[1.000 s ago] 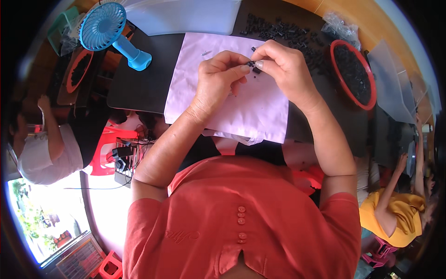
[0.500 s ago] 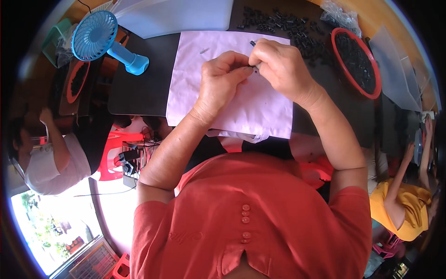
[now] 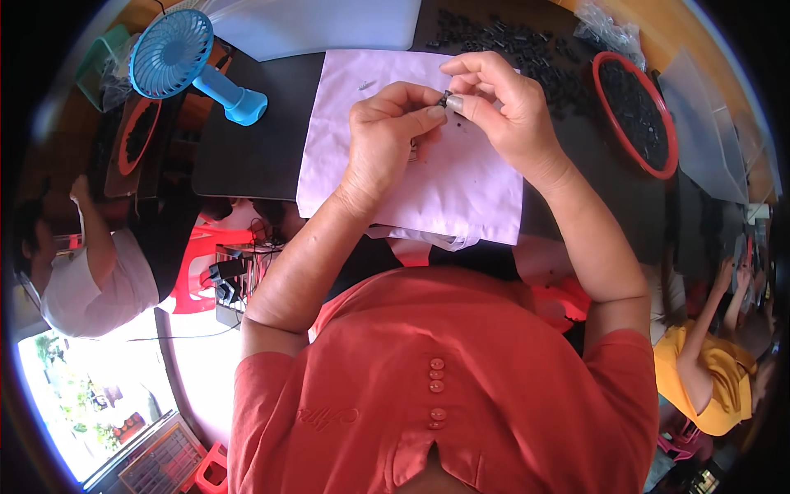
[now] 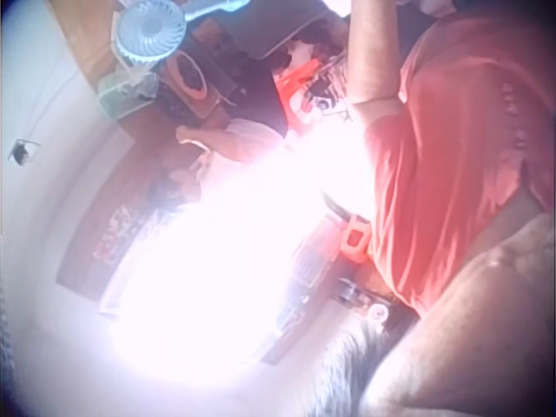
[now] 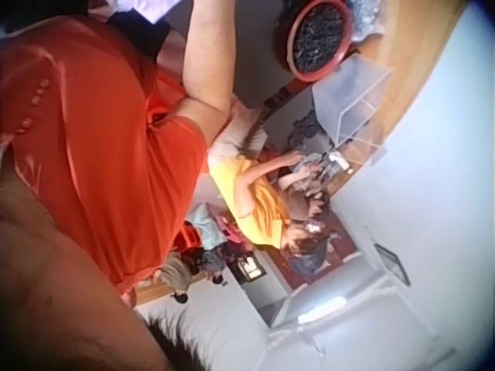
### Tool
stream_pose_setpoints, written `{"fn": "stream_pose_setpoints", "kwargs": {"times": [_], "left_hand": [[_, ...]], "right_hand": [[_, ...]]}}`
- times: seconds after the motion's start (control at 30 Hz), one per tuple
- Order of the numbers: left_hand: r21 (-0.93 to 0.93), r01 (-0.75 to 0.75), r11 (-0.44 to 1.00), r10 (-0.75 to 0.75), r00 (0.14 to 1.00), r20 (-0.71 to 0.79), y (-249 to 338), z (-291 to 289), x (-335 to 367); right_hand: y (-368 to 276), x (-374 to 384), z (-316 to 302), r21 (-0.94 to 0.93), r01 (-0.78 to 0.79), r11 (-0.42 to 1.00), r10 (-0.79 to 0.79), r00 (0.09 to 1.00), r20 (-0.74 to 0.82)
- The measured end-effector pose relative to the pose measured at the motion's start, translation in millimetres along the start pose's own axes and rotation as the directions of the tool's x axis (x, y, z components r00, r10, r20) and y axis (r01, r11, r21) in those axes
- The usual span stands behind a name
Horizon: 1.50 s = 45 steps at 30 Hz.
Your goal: Assembling small plastic components by hand at a workbench.
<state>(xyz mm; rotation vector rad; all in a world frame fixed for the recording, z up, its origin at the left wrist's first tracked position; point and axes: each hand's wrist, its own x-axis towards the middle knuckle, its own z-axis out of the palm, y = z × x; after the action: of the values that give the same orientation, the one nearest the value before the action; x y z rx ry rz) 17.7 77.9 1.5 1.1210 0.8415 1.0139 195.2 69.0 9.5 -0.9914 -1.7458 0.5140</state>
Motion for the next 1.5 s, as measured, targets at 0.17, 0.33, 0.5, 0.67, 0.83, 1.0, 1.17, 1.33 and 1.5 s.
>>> {"fn": "stream_pose_setpoints", "kwargs": {"times": [0.17,0.33,0.5,0.67,0.83,1.0,1.17,1.33,1.5], "left_hand": [[-0.049,-0.012,0.999,0.013,1.000,0.013,-3.7,-1.5,1.8],[-0.099,-0.007,0.995,0.009,1.000,0.026,-4.6,-2.0,3.3],[-0.172,0.024,0.985,-0.023,1.000,0.013,-8.0,-7.5,4.9],[-0.247,0.032,0.968,-0.034,0.999,-0.002,-6.6,-5.5,5.6],[-0.292,0.011,0.956,-0.013,1.000,-0.006,-7.5,-3.8,6.9],[-0.189,0.016,0.982,-0.015,1.000,0.010,-5.5,-1.9,7.6],[-0.107,-0.004,0.994,0.011,0.998,0.067,-2.5,-7.6,0.9],[-0.173,-0.047,0.984,0.065,0.993,0.100,-1.3,-5.1,-2.7],[0.235,-0.316,0.919,0.338,0.939,-0.061,45.0,7.2,2.8]], "right_hand": [[-0.9,1.0,0.2,-0.092,0.107,0.990,-0.107,0.994,0.004],[-1.7,1.8,-0.8,-0.166,0.155,0.974,-0.150,0.988,0.042],[-5.4,-0.9,5.2,-0.253,0.209,0.945,-0.205,0.978,0.043],[-9.6,0.6,12.1,-0.447,0.346,0.825,-0.370,0.928,0.035],[2.5,2.8,19.6,-0.589,0.403,0.701,-0.481,0.876,0.028],[-0.4,3.2,13.7,-0.594,0.428,0.681,-0.515,0.856,0.027],[-9.8,-2.3,15.6,-0.594,0.457,0.663,-0.523,0.849,0.070],[-11.3,-9.0,16.4,-0.556,0.439,0.706,-0.507,0.861,0.036],[-2.7,0.9,-0.3,-0.229,0.254,0.940,-0.301,0.933,-0.199]]}}
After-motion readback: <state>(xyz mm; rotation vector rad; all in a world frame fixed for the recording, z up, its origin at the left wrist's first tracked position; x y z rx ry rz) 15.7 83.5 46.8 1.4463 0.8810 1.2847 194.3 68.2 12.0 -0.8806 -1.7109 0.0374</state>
